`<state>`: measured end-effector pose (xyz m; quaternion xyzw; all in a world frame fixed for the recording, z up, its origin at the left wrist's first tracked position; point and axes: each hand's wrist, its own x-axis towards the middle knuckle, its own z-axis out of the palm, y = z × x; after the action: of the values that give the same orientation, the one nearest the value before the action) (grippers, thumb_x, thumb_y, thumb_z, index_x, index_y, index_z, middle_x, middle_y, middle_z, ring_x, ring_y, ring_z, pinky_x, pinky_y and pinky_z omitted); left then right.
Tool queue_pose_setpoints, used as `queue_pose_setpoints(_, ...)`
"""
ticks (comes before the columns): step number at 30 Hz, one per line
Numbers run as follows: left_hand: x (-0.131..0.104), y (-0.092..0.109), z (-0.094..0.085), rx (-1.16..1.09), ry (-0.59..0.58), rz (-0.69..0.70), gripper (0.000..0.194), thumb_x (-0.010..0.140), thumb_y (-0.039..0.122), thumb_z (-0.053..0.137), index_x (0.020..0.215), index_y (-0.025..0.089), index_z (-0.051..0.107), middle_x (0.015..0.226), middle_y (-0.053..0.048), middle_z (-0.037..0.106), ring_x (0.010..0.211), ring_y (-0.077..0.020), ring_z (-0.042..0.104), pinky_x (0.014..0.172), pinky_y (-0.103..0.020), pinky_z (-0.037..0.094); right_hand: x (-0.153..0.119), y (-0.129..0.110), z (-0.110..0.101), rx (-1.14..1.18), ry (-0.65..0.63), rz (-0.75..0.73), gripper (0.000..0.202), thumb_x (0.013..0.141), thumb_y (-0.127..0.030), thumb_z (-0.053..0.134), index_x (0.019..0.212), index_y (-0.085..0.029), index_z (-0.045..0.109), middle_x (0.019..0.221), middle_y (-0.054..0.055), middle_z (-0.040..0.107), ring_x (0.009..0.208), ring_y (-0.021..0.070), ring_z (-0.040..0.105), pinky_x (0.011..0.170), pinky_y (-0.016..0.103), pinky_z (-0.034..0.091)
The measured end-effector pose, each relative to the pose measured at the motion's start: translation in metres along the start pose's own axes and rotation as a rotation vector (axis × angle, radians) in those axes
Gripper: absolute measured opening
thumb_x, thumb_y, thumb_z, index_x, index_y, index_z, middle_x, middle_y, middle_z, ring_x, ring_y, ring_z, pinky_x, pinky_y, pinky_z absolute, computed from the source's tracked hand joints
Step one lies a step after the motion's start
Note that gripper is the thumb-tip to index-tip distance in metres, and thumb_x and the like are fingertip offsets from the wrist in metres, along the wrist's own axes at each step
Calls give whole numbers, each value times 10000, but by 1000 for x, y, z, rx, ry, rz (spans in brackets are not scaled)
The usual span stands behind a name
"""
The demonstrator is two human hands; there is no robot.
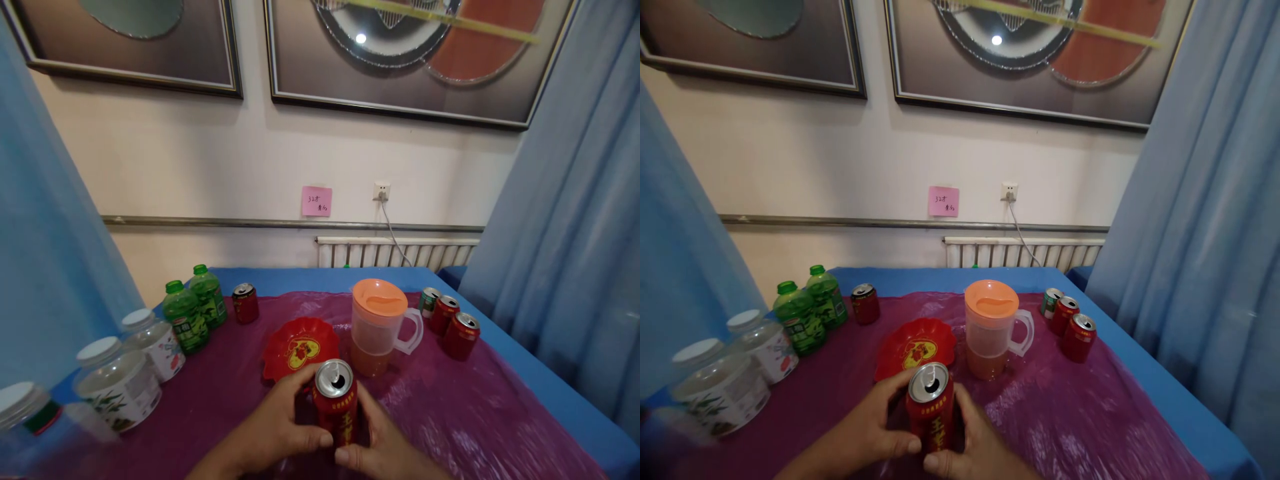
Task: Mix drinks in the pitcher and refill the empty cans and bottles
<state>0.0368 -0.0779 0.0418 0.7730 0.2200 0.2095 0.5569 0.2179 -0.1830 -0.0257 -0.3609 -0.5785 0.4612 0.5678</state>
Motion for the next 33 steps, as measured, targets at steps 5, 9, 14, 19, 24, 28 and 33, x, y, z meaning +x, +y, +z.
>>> queue_pose_setpoints(5,23,-4,-25,129,267,37,771,628,418,854,1317,195,586,1300,-117,700,1188,-343,656,1063,-464,501,-31,31,-23,-157,447,98,594,850,-613,695,1311,-254,589,1229,114,692,1093,278,675,913,367,554)
queue_pose_setpoints(9,44,-21,-53,370,534,19,701,633,433,813,1250,190,587,1237,-113,722,1129,-342,681,1023,-492,519,-45,28,-73,-317,900,92,549,838,-586,704,1234,-214,623,1167,114,703,1040,278,672,852,353,567)
queue_pose_setpoints(14,58,-63,-68,557,618,40,633,658,431,778,1216,188,605,1215,-120,729,1107,-343,682,997,-494,520,-19,-1,-128,-445,1049,18,654,796,-616,720,1288,-211,574,1290,122,658,1174,298,623,956,390,515)
queue_pose_setpoints(19,56,-89,-69,666,562,75,625,703,414,766,1265,200,599,1264,-121,703,1149,-346,637,1029,-492,472,18,-11,-142,-470,847,50,517,818,-676,663,1000,-193,687,1008,80,741,962,275,663,864,358,510)
queue_pose_setpoints(24,52,-100,-69,667,519,106,618,731,405,767,1298,245,584,1278,-83,698,1182,-331,610,1065,-475,428,36,0,-138,-226,896,2,505,811,-712,648,745,-214,590,580,-41,512,540,148,481,535,274,418)
queue_pose_setpoints(28,52,-105,-69,657,520,93,649,718,413,779,1313,235,591,1288,-98,693,1199,-346,595,1075,-490,421,51,-4,-135,-77,937,-5,526,754,-686,728,670,-232,477,532,-98,330,465,93,312,459,235,313)
queue_pose_setpoints(33,51,-106,-67,628,539,78,677,705,423,788,1321,213,601,1273,-107,705,1208,-363,584,1094,-520,408,70,-32,-136,-228,893,34,556,715,-667,771,627,-230,438,519,-103,299,471,79,245,434,228,202)
